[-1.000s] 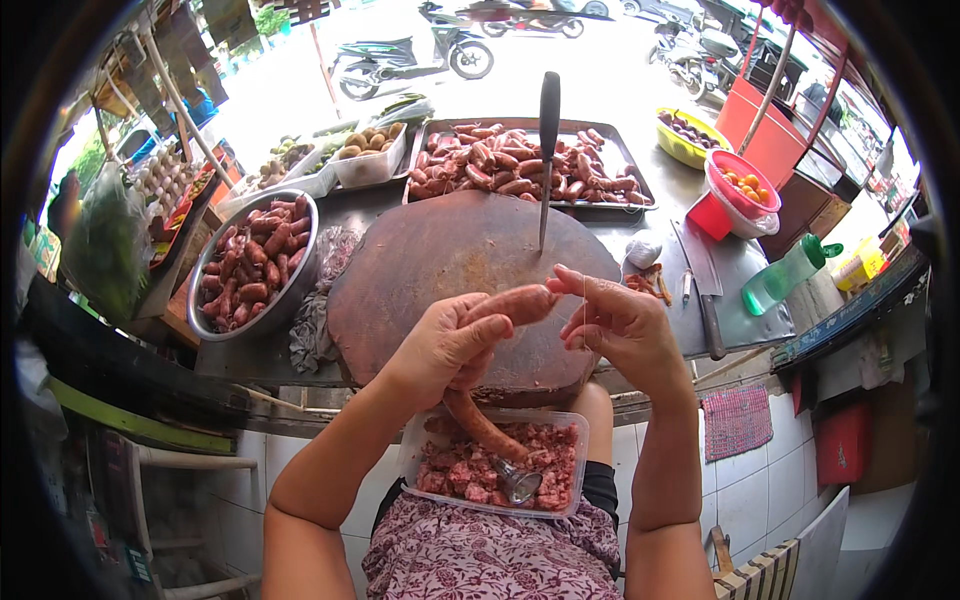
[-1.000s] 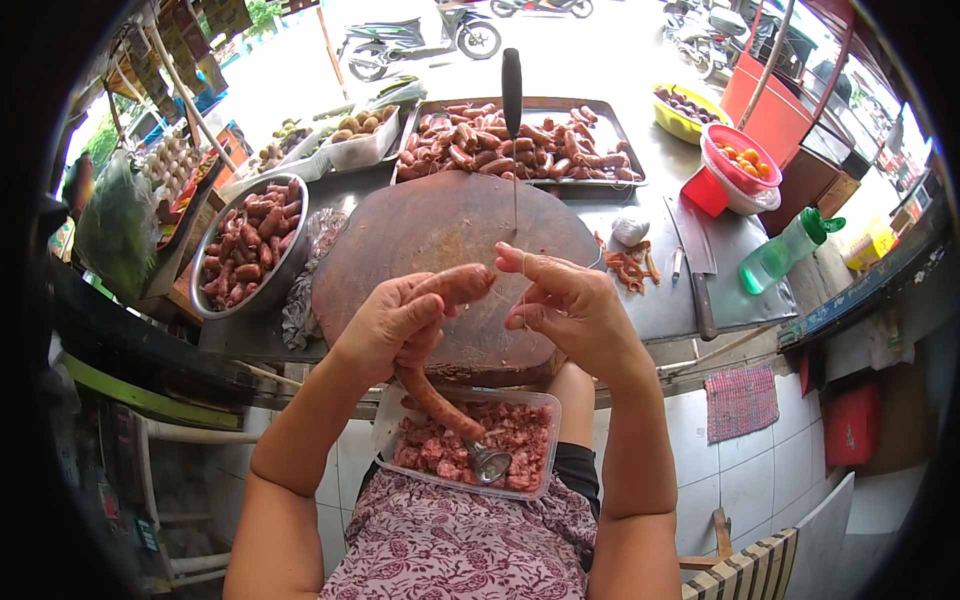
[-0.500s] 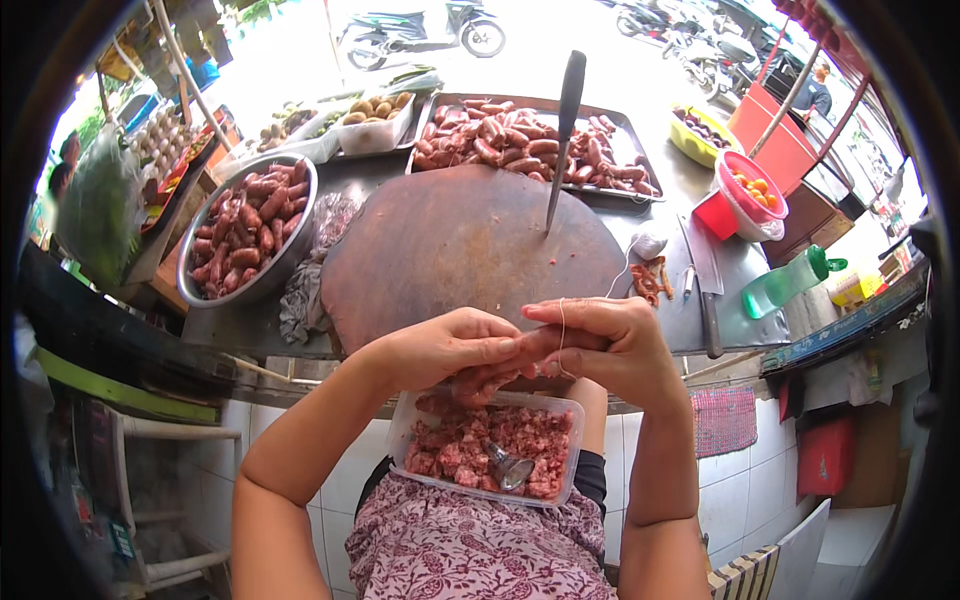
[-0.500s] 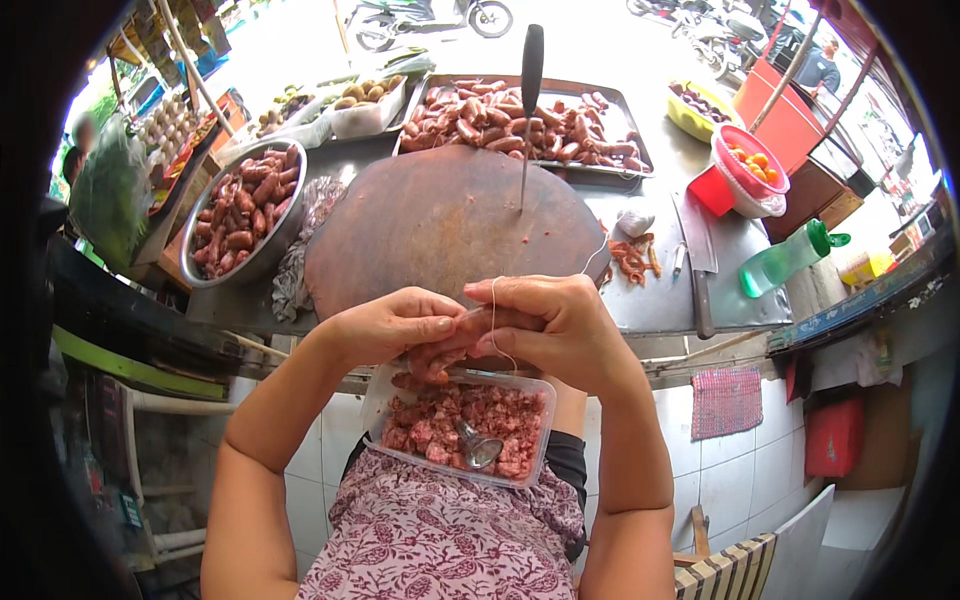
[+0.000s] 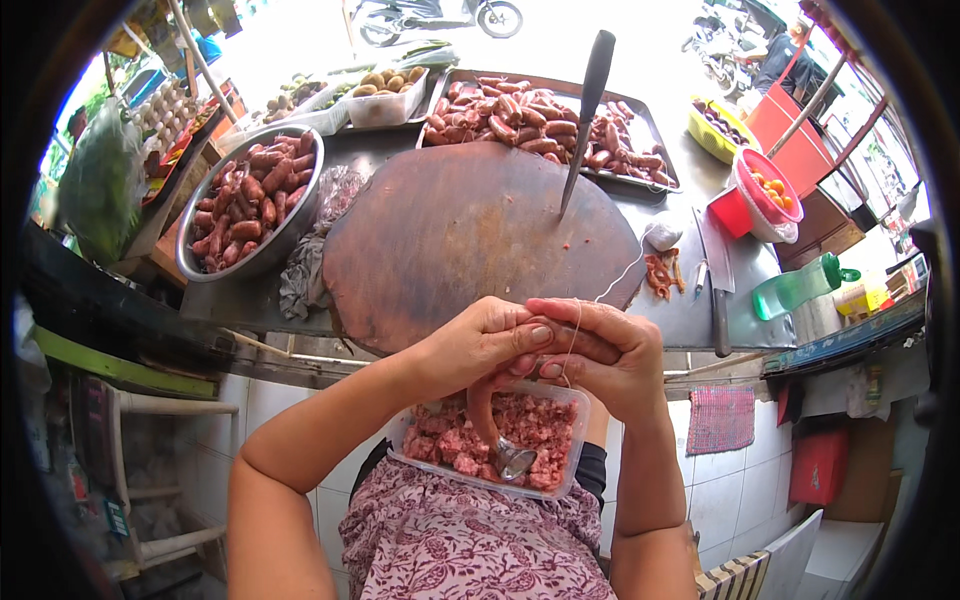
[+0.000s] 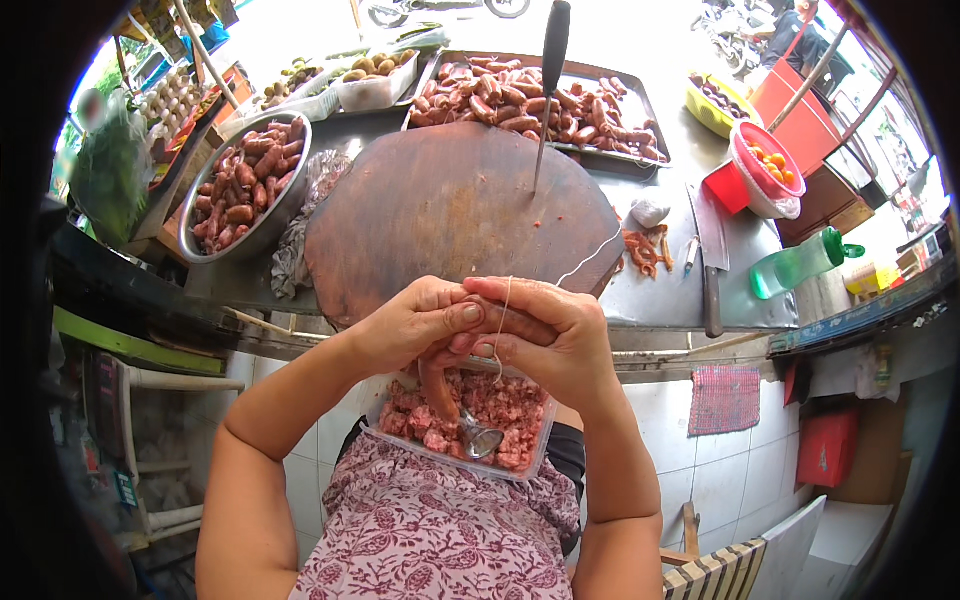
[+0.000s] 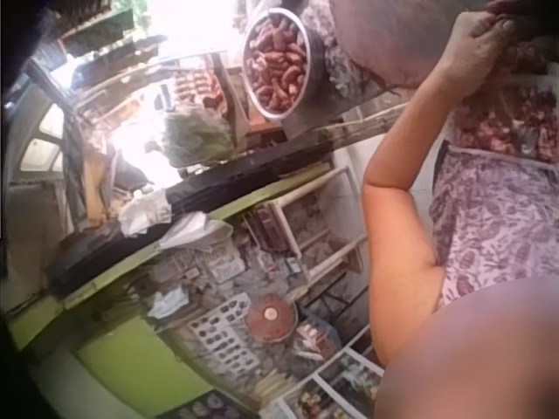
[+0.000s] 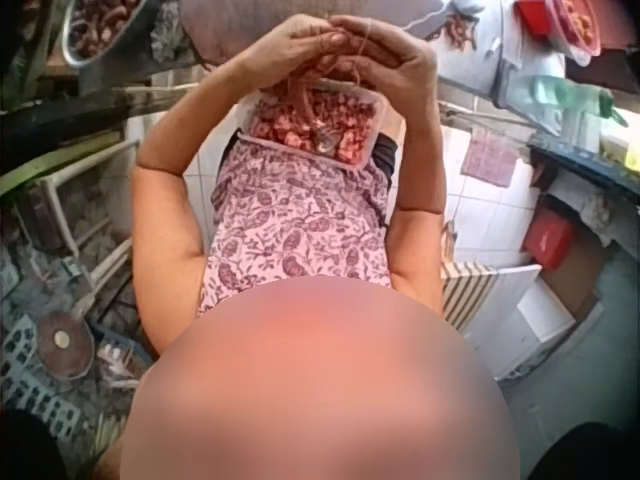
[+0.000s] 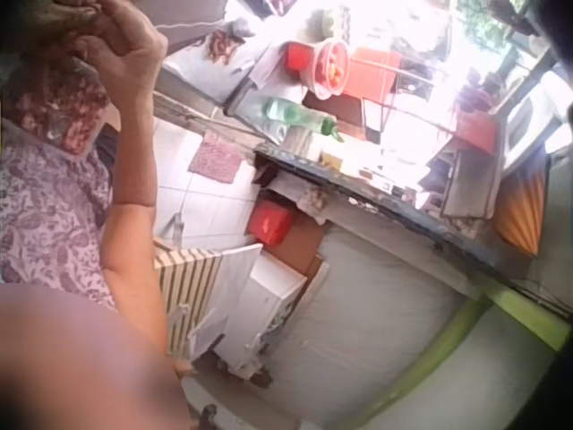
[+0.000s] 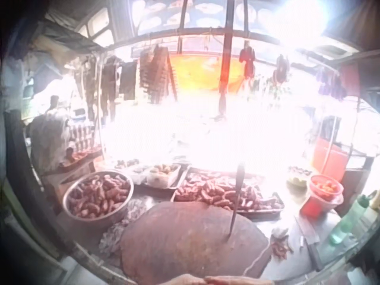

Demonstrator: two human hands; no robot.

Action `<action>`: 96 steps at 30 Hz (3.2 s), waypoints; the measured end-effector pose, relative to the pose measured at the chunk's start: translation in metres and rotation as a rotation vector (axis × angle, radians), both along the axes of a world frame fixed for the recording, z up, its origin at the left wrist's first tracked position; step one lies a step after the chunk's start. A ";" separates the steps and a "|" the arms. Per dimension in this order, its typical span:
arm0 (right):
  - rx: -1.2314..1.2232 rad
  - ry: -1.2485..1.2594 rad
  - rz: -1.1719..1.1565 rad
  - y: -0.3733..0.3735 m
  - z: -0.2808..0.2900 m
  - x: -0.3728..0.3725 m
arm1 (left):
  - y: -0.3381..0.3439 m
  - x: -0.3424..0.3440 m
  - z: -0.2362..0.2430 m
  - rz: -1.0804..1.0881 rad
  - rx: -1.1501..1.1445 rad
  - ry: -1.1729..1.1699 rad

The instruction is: The person fills a sausage casing with ground meat using a spoon, then ties off sections of the filled casing with string to form individual sausages. The person places the finished sausages on a tray.

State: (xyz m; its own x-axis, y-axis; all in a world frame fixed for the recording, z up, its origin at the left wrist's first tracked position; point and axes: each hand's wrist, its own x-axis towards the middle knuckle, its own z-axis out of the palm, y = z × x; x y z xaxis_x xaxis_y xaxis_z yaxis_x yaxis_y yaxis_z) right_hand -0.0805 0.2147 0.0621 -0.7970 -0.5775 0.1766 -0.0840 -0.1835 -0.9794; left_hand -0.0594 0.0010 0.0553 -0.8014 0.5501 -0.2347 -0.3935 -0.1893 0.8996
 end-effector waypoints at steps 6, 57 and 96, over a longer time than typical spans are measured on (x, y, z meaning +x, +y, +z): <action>-0.008 -0.036 0.026 0.009 -0.001 -0.005 | -0.001 -0.004 -0.009 -0.044 0.117 -0.041; -0.932 -0.376 -0.363 0.056 0.017 -0.068 | -0.011 0.013 0.031 0.314 -0.845 1.138; 0.448 0.381 -0.418 0.000 -0.053 -0.176 | 0.005 -0.222 -0.032 0.101 -0.361 0.196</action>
